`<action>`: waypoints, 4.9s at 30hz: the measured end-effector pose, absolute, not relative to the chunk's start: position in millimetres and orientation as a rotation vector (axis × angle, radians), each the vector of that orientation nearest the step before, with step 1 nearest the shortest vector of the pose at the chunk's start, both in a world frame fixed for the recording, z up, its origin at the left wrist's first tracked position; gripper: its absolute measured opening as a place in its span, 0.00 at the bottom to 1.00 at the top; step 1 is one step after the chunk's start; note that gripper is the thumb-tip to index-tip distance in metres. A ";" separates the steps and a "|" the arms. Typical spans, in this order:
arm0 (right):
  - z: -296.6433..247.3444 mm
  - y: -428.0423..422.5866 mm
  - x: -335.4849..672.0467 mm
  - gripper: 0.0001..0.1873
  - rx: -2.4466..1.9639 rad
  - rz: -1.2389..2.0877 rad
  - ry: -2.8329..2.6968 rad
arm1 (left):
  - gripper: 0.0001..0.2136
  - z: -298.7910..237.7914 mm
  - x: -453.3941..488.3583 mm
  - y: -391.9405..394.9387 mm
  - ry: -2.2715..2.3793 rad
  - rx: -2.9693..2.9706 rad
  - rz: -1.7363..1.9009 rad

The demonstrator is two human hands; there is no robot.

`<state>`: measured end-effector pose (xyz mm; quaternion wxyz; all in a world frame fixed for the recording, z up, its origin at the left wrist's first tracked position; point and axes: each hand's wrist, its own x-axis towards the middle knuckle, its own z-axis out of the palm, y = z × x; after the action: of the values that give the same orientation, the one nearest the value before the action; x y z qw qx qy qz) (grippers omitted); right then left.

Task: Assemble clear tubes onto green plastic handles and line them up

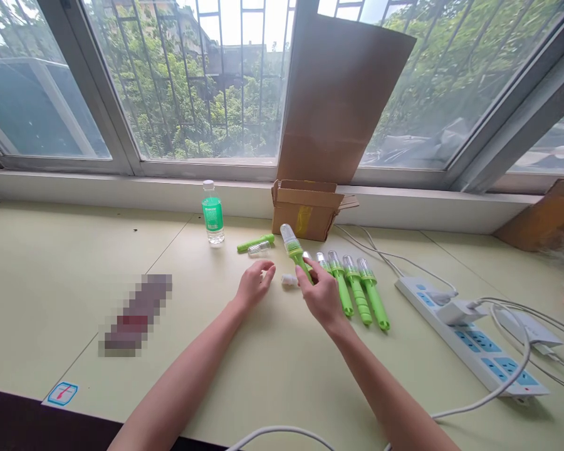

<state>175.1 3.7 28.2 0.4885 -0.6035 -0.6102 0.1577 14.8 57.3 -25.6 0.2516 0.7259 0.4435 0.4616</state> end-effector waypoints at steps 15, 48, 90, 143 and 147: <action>37.5 -0.8 222.4 0.27 -1.611 0.155 -1.355 | 0.10 -34.4 24.1 53.7 1.144 2.629 0.907; -0.5 6.6 203.6 0.18 -1.867 -0.376 -1.741 | 0.10 -25.1 28.5 43.8 1.108 2.815 0.816; -7.2 5.6 208.5 0.19 -1.859 -0.481 -1.728 | 0.12 -18.6 60.6 60.8 1.063 2.755 0.617; -24.9 -6.1 176.9 0.28 -1.770 -0.393 -1.945 | 0.07 -29.4 38.5 54.2 1.725 2.664 0.627; -26.2 -5.0 174.8 0.28 -1.811 -0.475 -1.951 | 0.05 -32.5 27.8 44.6 1.735 2.652 0.693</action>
<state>174.8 -5.0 -26.2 0.2172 -0.6537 -0.7044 -0.1713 27.8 44.6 -32.5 -0.0511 0.8164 0.5342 0.2134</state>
